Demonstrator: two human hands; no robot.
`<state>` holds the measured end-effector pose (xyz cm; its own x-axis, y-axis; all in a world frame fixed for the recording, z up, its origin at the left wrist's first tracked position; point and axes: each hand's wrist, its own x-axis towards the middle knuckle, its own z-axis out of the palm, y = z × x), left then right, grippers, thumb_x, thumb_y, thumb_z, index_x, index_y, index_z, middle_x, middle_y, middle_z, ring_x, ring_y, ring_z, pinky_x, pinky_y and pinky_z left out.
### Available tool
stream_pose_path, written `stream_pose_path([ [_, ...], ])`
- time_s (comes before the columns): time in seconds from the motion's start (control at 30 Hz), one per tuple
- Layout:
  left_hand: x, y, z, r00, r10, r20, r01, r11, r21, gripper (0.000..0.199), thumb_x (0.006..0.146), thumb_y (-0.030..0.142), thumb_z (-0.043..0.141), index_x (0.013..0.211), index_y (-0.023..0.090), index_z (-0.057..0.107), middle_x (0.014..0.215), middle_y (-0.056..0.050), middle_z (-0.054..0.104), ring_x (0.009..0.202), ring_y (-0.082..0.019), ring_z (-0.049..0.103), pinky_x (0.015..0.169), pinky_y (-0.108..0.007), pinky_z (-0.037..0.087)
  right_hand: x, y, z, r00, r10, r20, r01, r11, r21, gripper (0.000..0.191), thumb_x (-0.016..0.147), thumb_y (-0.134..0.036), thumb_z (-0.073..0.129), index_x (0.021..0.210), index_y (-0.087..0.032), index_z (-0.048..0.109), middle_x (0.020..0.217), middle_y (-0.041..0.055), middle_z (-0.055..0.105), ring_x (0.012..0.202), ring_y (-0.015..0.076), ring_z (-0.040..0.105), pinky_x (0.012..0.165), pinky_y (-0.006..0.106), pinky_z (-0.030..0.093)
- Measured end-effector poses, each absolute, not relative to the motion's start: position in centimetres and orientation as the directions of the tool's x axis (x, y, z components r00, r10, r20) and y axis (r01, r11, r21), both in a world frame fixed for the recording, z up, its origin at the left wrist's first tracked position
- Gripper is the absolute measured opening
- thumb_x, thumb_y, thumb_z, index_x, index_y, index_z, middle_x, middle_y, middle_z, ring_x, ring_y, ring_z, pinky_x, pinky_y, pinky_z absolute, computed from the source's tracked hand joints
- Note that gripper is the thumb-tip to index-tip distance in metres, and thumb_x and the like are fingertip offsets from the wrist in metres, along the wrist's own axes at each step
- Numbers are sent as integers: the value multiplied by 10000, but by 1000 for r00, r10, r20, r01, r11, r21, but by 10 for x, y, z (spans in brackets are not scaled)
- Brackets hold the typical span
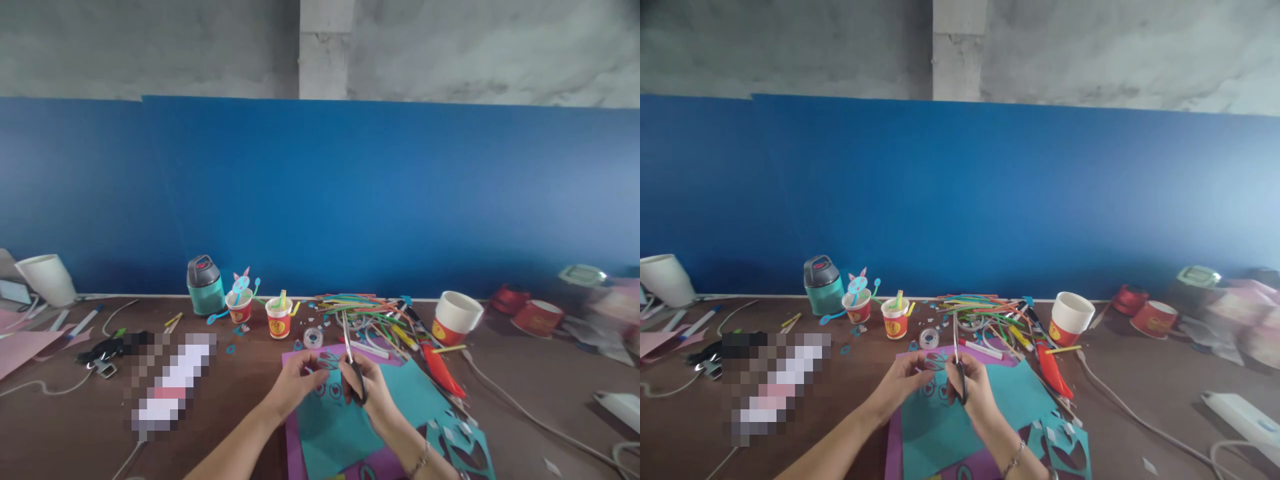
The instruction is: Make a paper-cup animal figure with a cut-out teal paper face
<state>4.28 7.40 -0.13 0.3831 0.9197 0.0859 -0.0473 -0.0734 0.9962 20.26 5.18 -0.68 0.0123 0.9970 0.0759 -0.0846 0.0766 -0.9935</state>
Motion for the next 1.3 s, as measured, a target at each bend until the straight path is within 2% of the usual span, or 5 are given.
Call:
stream_pose_path([
  [0.3,48,72,-5,294,953,73,-145,-32,989,252,674,381,670,645,159,553,557,51,453,533,-96,383,534,-221,310,200,51,-9,-2,997,80,-99,79,-992,427,646,-568,668,675,-173,509,370,-66,476,310,73,402,349,193,297],
  [0.47,45,72,-1,200,973,112,-219,-67,973,249,698,370,651,633,164,526,597,36,487,584,-110,426,589,-226,343,199,47,-8,-187,982,29,-27,25,-999,368,752,-520,595,778,-157,537,440,-34,565,331,56,389,338,162,253],
  [0.6,43,74,-1,114,989,97,-245,-66,967,246,688,354,659,622,173,507,570,45,476,571,-108,426,572,-216,324,197,42,-10,-331,942,-58,11,-58,-998,363,747,-496,612,840,-152,543,498,-22,597,369,68,447,335,150,284],
  [0.87,44,74,2,195,979,64,-341,7,940,236,651,320,708,616,160,537,638,2,588,618,-126,501,611,-227,359,199,42,-13,-408,911,-60,21,-57,-998,332,765,-468,618,848,-153,553,490,-31,593,359,54,426,346,151,273],
  [1.3,43,73,3,217,975,42,-385,46,922,261,628,322,744,614,152,546,609,19,550,552,-94,450,549,-209,328,198,41,-9,-393,916,-83,52,-68,-996,373,742,-509,628,823,-155,538,457,-41,559,354,65,451,338,149,286],
])
